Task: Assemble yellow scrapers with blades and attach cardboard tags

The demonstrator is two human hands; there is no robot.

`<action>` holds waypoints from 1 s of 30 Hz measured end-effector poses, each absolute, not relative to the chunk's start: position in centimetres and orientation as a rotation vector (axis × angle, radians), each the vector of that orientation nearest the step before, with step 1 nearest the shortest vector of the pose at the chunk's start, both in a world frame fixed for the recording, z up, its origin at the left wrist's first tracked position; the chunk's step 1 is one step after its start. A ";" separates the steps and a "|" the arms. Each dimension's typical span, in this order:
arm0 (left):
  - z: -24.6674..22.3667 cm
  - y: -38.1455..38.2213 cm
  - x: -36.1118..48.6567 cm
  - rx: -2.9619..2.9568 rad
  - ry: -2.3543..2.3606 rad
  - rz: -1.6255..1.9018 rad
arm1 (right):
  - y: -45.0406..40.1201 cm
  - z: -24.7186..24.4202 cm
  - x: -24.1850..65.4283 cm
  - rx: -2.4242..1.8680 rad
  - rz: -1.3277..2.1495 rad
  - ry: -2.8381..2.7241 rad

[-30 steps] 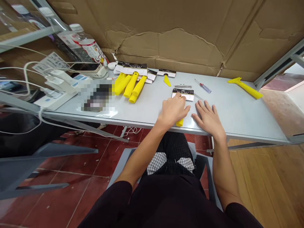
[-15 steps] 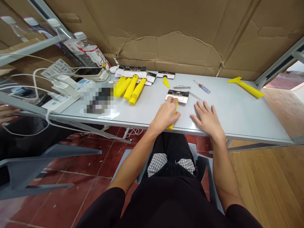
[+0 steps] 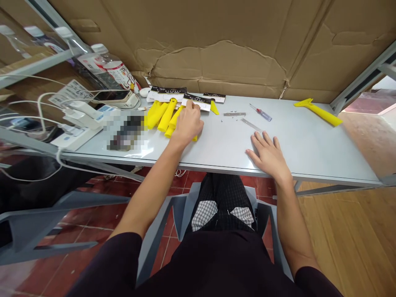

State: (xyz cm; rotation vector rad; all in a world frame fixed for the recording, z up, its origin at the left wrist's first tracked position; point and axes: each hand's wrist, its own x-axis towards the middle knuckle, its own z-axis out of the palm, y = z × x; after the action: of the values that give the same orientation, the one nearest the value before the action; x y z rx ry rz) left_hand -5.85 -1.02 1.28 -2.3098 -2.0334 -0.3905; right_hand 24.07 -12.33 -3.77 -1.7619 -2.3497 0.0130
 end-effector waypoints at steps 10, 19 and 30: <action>1.3 -0.8 -6.2 -2.300 -2.023 -0.262 | -12.2 -4.0 24.1 -1.746 0.015 -2.340; 1.4 -1.2 -5.7 -2.260 -2.035 -0.254 | -9.3 0.5 30.9 -1.581 -0.068 -2.088; 3.8 -3.1 -1.9 -2.497 -1.859 -0.385 | 1.2 0.1 49.6 -2.518 -0.282 -1.791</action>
State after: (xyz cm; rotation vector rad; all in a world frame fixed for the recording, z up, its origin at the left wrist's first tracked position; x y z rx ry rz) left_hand -1.85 -3.14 3.83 -2.4965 -1.8594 -0.3845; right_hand 49.65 1.18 0.09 -2.5179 -1.7908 -0.2817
